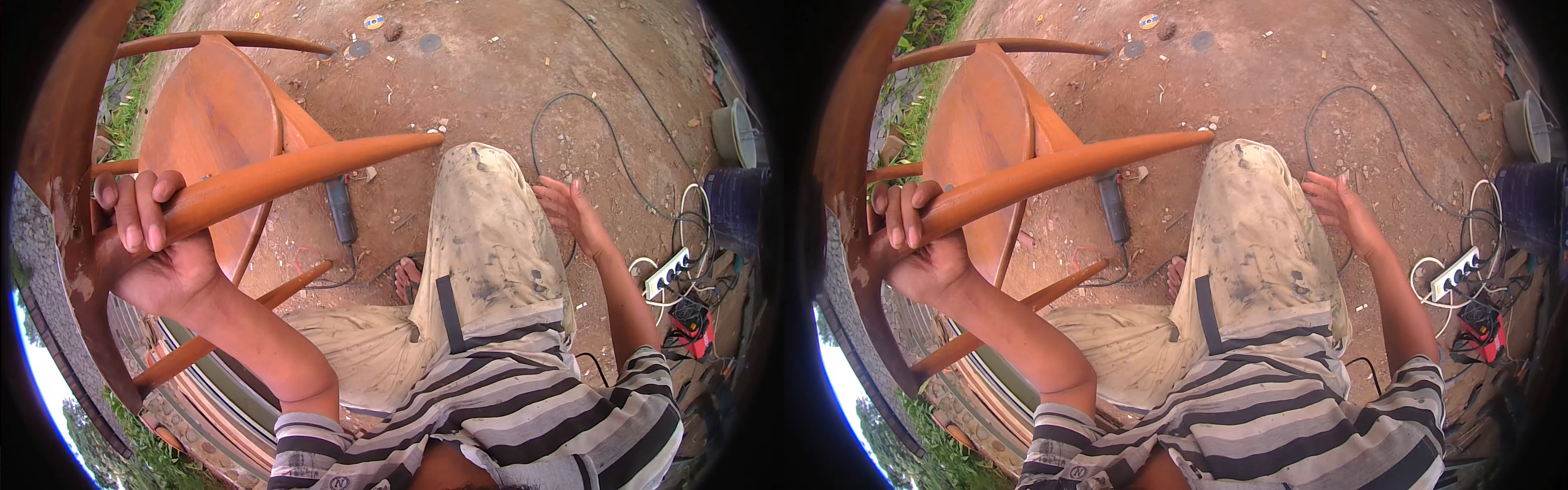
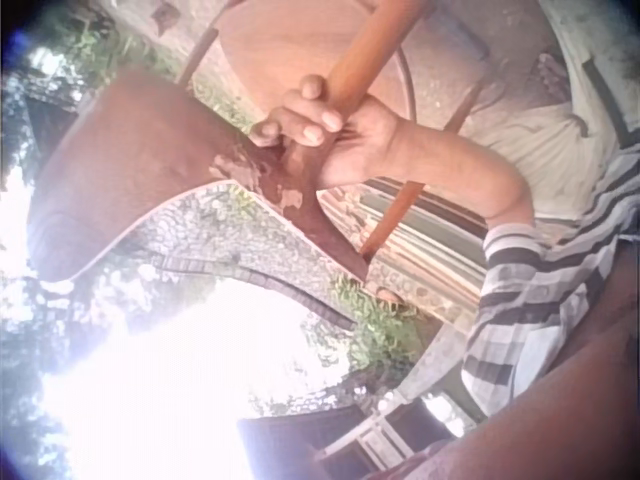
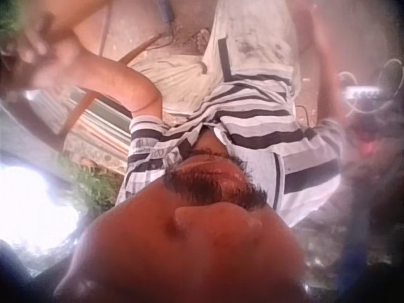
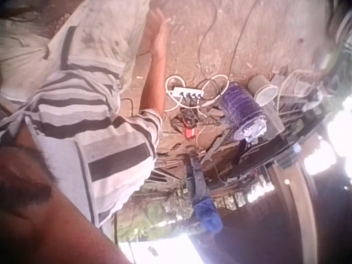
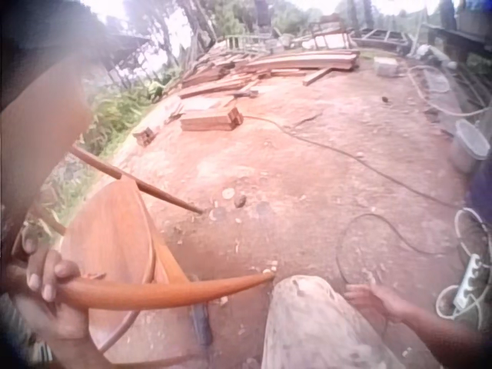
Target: The person applies wood glue to a detached wooden slat and the corresponding joint on a chair frame. They then press the slat into place and use a power drill to secure it, completing the repair of the chair's armrest.
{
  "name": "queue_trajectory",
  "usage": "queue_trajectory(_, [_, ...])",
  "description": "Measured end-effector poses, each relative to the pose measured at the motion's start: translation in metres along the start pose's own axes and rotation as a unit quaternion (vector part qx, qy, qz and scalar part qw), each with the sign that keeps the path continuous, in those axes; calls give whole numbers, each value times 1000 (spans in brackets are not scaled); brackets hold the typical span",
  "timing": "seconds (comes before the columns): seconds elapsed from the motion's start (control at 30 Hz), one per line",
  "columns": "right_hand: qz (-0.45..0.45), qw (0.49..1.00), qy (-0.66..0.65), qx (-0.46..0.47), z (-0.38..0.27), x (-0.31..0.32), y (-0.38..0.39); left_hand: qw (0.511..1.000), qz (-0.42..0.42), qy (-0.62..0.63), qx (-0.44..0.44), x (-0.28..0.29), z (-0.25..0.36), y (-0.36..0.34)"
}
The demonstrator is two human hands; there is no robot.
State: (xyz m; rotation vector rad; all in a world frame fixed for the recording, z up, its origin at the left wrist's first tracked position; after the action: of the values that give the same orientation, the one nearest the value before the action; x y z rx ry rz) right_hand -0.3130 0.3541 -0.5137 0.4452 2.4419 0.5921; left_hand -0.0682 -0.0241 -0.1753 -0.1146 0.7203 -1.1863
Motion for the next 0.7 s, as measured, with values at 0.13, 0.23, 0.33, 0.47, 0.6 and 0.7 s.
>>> queue_trajectory(0.13, [60, 993, 101, 22, 38, -6, -30, 1000, -3, -1, 0, -4, -2, -1])
queue_trajectory(0.23, [82, 958, 273, 42, 41, -23, -46, 1000, -8, -16, -8, -8, -3, -2])
queue_trajectory(0.33, [66, 937, 342, 31, 34, -20, -65, 999, 19, -15, -33, -13, -8, -2])
queue_trajectory(0.47, [66, 917, 393, 7, 32, -19, -77, 997, 8, -43, -63, -7, -4, 3])
queue_trajectory(0.6, [67, 885, 459, 45, 23, -32, -50, 991, 26, -77, -102, -30, -12, -3])
queue_trajectory(0.7, [14, 852, 520, -55, -39, -49, -34, 984, 46, -106, -136, -14, -16, 7])
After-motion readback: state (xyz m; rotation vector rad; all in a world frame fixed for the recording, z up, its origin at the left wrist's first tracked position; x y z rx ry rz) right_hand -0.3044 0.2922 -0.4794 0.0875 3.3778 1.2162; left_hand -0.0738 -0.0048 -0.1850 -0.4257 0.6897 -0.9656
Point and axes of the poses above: each hand's wrist, its own y-axis away from the middle knuckle, its own x-axis out of the back of the hand, z = x × y, the point moved 1 cm from there along -y, towards the middle knuckle, and after that the axes turned 12 degrees about -z, right-handed, at the moved point
